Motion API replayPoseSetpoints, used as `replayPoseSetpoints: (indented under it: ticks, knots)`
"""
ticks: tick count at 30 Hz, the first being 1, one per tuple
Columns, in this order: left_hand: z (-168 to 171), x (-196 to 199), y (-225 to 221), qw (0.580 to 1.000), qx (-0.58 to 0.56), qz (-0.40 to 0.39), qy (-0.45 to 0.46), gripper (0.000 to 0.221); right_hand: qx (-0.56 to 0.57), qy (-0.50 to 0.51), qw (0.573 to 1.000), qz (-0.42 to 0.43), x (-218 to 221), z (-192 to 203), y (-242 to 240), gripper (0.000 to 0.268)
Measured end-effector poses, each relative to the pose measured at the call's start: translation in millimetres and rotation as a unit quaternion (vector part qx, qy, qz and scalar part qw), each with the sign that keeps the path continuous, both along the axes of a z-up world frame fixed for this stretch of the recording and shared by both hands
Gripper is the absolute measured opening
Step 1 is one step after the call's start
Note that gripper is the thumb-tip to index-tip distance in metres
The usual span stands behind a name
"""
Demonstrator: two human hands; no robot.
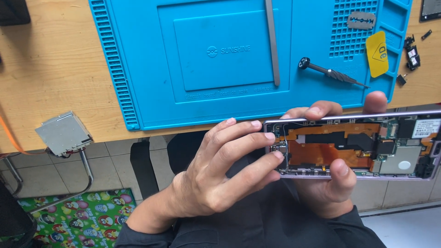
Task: Reassembling internal smartphone components and testing electrical connections using a multimeter and tweezers.
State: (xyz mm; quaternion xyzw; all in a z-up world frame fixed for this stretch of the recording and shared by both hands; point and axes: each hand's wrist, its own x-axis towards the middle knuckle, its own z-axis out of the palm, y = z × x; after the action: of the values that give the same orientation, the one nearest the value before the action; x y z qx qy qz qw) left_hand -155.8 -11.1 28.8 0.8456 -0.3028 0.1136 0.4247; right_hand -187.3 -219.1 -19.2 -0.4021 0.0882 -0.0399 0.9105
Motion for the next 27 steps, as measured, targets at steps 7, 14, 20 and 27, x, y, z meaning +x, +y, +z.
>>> replayPoseSetpoints:
  ticks: [7,14,20,27]
  knots:
    - [-7,-6,3,0.998,-0.034,-0.009,0.043,0.026,0.001,-0.017,0.998,0.062,5,0,-7,0.090]
    - [-20,-3,17,0.983,-0.108,-0.004,0.152,0.047,0.047,-0.020,0.990,0.133,29,5,17,0.054]
    - [-48,-3,23,0.930,-0.183,-0.029,0.317,0.079,-0.431,-0.208,0.842,0.249,35,-79,-11,0.068]
    - [-71,-4,21,0.866,-0.334,0.221,0.300,0.074,-0.741,-0.246,0.593,0.198,141,-20,-26,0.038]
